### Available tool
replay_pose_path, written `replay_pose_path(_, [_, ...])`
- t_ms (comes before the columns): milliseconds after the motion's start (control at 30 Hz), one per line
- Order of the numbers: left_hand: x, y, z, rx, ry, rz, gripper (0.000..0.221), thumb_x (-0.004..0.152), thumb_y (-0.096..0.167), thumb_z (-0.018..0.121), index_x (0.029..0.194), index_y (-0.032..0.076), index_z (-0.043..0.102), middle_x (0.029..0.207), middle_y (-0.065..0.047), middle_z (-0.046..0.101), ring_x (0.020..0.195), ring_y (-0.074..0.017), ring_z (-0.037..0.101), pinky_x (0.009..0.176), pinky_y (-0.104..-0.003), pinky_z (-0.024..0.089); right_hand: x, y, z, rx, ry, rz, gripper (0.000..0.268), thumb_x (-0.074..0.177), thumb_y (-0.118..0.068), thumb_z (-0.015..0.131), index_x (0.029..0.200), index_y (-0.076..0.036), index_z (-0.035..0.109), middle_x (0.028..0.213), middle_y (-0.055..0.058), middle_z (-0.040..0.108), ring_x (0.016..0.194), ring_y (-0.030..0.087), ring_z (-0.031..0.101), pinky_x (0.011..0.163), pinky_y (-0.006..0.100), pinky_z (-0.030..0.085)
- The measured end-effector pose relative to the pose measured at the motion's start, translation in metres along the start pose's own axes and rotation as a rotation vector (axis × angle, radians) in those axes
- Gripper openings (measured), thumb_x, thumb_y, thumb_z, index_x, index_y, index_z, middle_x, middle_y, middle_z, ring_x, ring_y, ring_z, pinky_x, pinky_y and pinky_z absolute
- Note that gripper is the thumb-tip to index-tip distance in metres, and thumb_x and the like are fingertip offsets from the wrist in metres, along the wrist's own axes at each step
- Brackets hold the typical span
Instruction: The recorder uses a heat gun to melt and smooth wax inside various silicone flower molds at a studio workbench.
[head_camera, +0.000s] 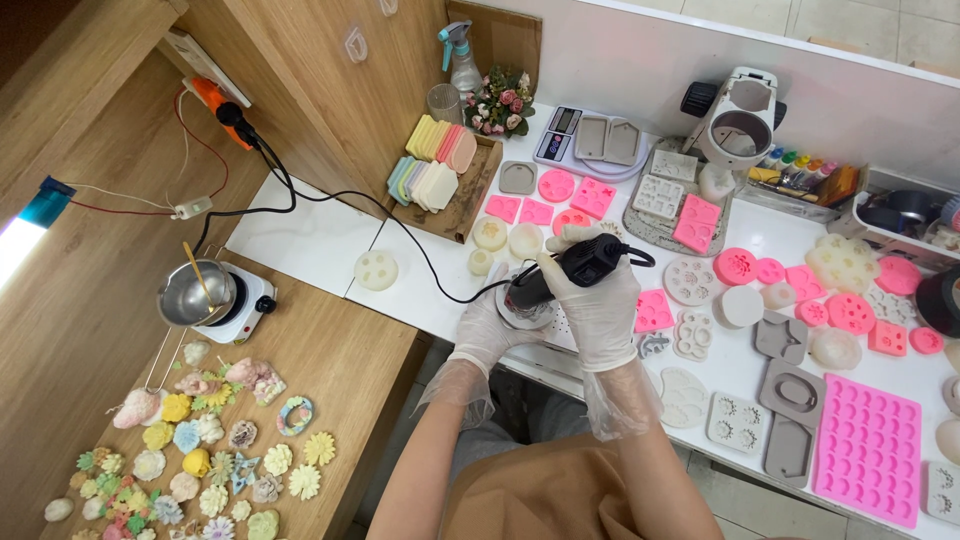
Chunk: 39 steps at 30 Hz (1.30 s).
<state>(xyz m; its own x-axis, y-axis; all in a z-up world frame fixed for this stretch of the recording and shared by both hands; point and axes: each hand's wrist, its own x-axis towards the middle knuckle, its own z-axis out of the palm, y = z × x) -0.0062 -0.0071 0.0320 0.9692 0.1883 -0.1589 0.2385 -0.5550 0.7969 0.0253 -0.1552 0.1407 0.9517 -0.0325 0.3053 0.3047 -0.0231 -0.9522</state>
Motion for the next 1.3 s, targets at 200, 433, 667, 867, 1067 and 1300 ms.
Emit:
replay_pose_path(200, [0.002, -0.004, 0.003, -0.002, 0.038, 0.101, 0.108, 0.047, 0.044, 0.097, 0.142, 0.013, 0.056, 0.148, -0.006, 0.058, 0.121, -0.0226, 0.065, 0.1, -0.033, 0.052, 0.0, 0.001, -0.001, 0.007, 0.007, 0.003, 0.033, 0.083, -0.004, 0.084, 0.111, -0.004, 0.067, 0.099, 0.003, 0.074, 0.092, 0.009, 0.07, 0.086, 0.025, 0.058])
replay_pose_path(433, [0.0, 0.001, 0.001, -0.008, 0.071, 0.135, 0.102, 0.048, 0.043, 0.099, 0.137, 0.014, 0.059, 0.152, -0.008, 0.053, 0.122, -0.023, 0.064, 0.099, -0.033, 0.051, 0.001, 0.001, 0.001, 0.053, 0.019, 0.038, 0.034, 0.082, -0.003, 0.083, 0.112, -0.005, 0.067, 0.098, 0.002, 0.074, 0.091, 0.008, 0.07, 0.086, 0.025, 0.058])
replay_pose_path(667, [-0.001, 0.003, -0.001, -0.075, 0.047, 0.114, 0.105, 0.049, 0.042, 0.098, 0.141, 0.012, 0.057, 0.132, -0.007, 0.069, 0.118, -0.0221, 0.067, 0.1, -0.033, 0.052, 0.005, 0.007, 0.0, 0.124, 0.096, 0.111, 0.034, 0.081, 0.001, 0.081, 0.111, -0.005, 0.066, 0.096, 0.003, 0.074, 0.082, 0.009, 0.07, 0.076, 0.026, 0.06])
replay_pose_path(867, [0.003, -0.011, 0.006, -0.135, 0.028, 0.106, 0.112, 0.047, 0.038, 0.098, 0.146, 0.011, 0.052, 0.127, -0.006, 0.072, 0.118, -0.0204, 0.068, 0.103, -0.032, 0.051, 0.007, 0.015, 0.0, 0.118, 0.129, 0.094, 0.034, 0.082, 0.002, 0.081, 0.111, -0.004, 0.065, 0.095, 0.003, 0.074, 0.081, 0.01, 0.071, 0.075, 0.026, 0.06])
replay_pose_path(1067, [0.01, -0.027, 0.014, -0.047, 0.09, 0.202, 0.122, 0.043, 0.036, 0.103, 0.147, 0.007, 0.045, 0.137, -0.012, 0.064, 0.124, -0.0257, 0.062, 0.104, -0.034, 0.047, 0.008, 0.01, 0.001, 0.111, 0.135, 0.091, 0.031, 0.083, 0.0, 0.081, 0.109, -0.005, 0.065, 0.095, 0.003, 0.074, 0.081, 0.009, 0.071, 0.074, 0.025, 0.061])
replay_pose_path(1300, [-0.005, 0.007, -0.01, 0.317, -0.104, -0.101, 0.128, 0.05, 0.06, 0.093, 0.156, 0.016, 0.035, 0.135, -0.013, 0.062, 0.124, -0.0278, 0.06, 0.105, -0.038, 0.049, 0.01, 0.008, -0.002, 0.083, 0.112, 0.088, 0.033, 0.081, -0.003, 0.082, 0.11, -0.004, 0.067, 0.096, 0.001, 0.074, 0.085, 0.008, 0.069, 0.077, 0.025, 0.06])
